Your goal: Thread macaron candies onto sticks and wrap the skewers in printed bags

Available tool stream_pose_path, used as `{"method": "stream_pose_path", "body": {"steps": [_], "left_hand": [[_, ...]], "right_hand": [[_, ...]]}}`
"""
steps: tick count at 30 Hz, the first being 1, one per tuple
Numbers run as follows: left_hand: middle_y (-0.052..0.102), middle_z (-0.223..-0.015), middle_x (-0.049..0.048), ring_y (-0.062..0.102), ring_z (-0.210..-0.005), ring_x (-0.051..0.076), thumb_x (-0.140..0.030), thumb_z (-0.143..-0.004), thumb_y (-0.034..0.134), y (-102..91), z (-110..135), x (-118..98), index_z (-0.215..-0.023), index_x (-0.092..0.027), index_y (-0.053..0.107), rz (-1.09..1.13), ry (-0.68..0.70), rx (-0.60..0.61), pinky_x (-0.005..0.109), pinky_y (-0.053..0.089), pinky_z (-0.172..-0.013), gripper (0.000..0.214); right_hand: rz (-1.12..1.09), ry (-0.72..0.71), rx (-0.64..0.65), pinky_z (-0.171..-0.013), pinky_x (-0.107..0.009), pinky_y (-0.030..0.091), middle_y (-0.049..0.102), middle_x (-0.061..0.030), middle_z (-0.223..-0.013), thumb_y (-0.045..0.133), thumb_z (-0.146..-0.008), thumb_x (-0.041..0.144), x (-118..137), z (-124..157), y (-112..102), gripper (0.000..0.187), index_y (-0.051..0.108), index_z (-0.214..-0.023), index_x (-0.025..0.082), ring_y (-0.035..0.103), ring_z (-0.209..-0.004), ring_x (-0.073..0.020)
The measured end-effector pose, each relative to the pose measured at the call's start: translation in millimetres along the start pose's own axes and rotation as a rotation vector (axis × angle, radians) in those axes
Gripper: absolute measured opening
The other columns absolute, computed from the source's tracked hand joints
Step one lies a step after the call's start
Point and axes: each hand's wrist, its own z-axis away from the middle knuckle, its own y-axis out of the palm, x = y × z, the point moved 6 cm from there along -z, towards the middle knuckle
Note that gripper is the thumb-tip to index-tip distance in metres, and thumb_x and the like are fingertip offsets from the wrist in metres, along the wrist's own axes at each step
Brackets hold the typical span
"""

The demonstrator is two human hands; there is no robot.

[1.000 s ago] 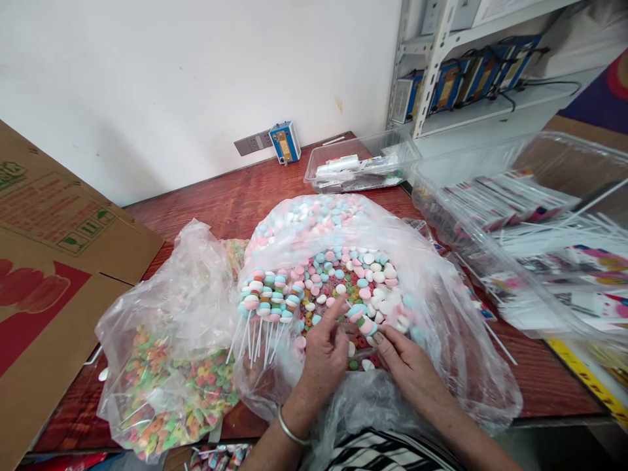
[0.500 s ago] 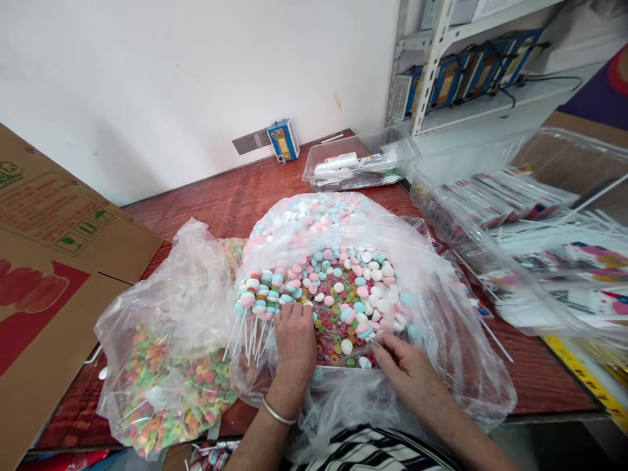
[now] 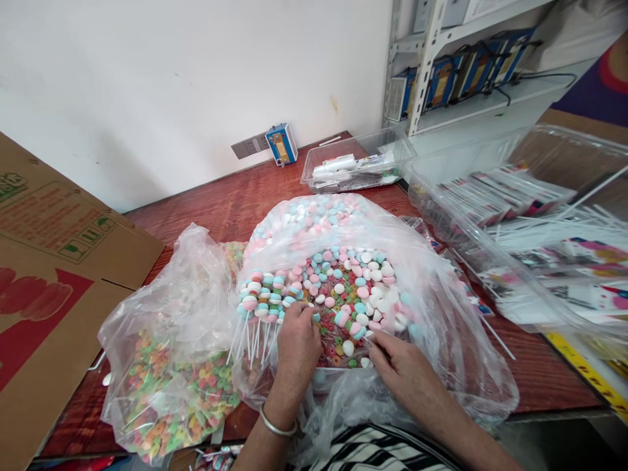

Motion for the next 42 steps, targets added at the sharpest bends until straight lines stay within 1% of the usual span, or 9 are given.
{"method": "stream_pose_path", "body": {"steps": [3,8,14,18,21,28,32,36,42], "left_hand": [[0.062,-0.107,0.0106,0.058,-0.102,0.024,-0.009,-0.087,0.047,8.0,-4.6,-6.1,-0.105,-0.018,0.067,-0.197,0.051,0.016,0.037,0.048,-0.090,0.028],[0.063,-0.094,0.0100,0.057,-0.093,0.026,-0.013,-0.088,0.049,20.6,-11.4,-5.0,-0.088,-0.017,0.066,-0.336,0.058,0.072,0.040,0.048,-0.084,0.017],[0.064,-0.088,0.0057,0.057,-0.090,0.023,-0.010,-0.084,0.055,17.0,-4.7,-1.7,-0.086,-0.019,0.061,-0.120,0.082,0.021,0.037,0.045,-0.082,0.011],[0.065,-0.088,0.0026,0.060,-0.083,0.018,-0.013,-0.086,0.052,13.3,-2.5,5.4,-0.091,-0.020,0.060,0.188,-0.032,-0.049,0.032,0.047,-0.078,0.011],[0.065,-0.086,0.0013,0.061,-0.080,0.016,-0.014,-0.086,0.053,14.0,-2.5,7.8,-0.091,-0.020,0.060,0.331,-0.080,-0.043,0.029,0.048,-0.076,0.011],[0.062,-0.103,0.0108,0.058,-0.102,0.023,-0.005,-0.089,0.043,13.9,-4.7,0.6,-0.098,-0.017,0.063,-0.068,0.117,-0.084,0.038,0.048,-0.089,0.025],[0.063,-0.097,0.0101,0.058,-0.097,0.025,-0.012,-0.090,0.049,21.6,-7.8,0.4,-0.096,-0.018,0.066,-0.228,0.099,-0.005,0.039,0.049,-0.086,0.019],[0.063,-0.097,0.0090,0.056,-0.095,0.026,-0.016,-0.086,0.057,24.9,-10.6,-2.8,-0.093,-0.017,0.065,-0.337,0.065,0.037,0.040,0.047,-0.086,0.010],[0.064,-0.091,0.0059,0.055,-0.093,0.025,-0.013,-0.083,0.060,26.4,-10.4,-3.4,-0.089,-0.019,0.063,-0.298,0.071,0.047,0.038,0.044,-0.084,0.009]], "right_hand": [[0.002,0.008,0.006,-0.066,-0.030,0.037,0.064,-0.0042,-0.075,0.033,-0.092,0.030,-2.5,0.5,0.9,0.027,0.054,-0.077,0.021,0.060,-0.071,-0.0212],[0.002,0.025,0.004,-0.063,-0.030,0.035,0.062,-0.0034,-0.072,0.034,-0.091,0.031,-5.4,2.1,0.4,0.026,0.049,-0.072,0.022,0.059,-0.069,-0.0205],[0.006,0.028,0.002,-0.062,-0.029,0.035,0.062,-0.0032,-0.071,0.034,-0.092,0.030,-6.1,2.9,1.5,0.026,0.047,-0.071,0.022,0.059,-0.068,-0.0203],[0.009,0.020,0.012,-0.062,-0.028,0.035,0.063,-0.0029,-0.071,0.034,-0.093,0.030,-3.4,4.1,2.8,0.027,0.047,-0.070,0.022,0.060,-0.068,-0.0196],[0.023,0.025,0.012,-0.061,-0.028,0.034,0.063,-0.0027,-0.071,0.034,-0.093,0.030,-2.9,3.7,2.8,0.027,0.047,-0.070,0.022,0.060,-0.068,-0.0194],[0.054,0.035,0.000,-0.062,-0.028,0.034,0.064,-0.0032,-0.072,0.035,-0.093,0.028,-7.4,1.3,1.4,0.026,0.048,-0.071,0.022,0.061,-0.069,-0.0196],[0.117,0.037,0.017,-0.062,-0.028,0.035,0.066,-0.0034,-0.072,0.036,-0.095,0.026,-9.9,2.4,2.5,0.028,0.052,-0.073,0.021,0.063,-0.070,-0.0192],[0.309,0.041,0.043,-0.061,-0.028,0.034,0.069,-0.0041,-0.076,0.041,-0.097,0.022,-4.0,3.3,2.4,0.026,0.058,-0.078,0.020,0.066,-0.071,-0.0192],[0.591,0.011,0.081,-0.055,-0.028,0.034,0.072,-0.0060,-0.087,0.045,-0.097,0.019,11.6,4.2,2.9,0.022,0.065,-0.088,0.018,0.071,-0.073,-0.0208]]}}
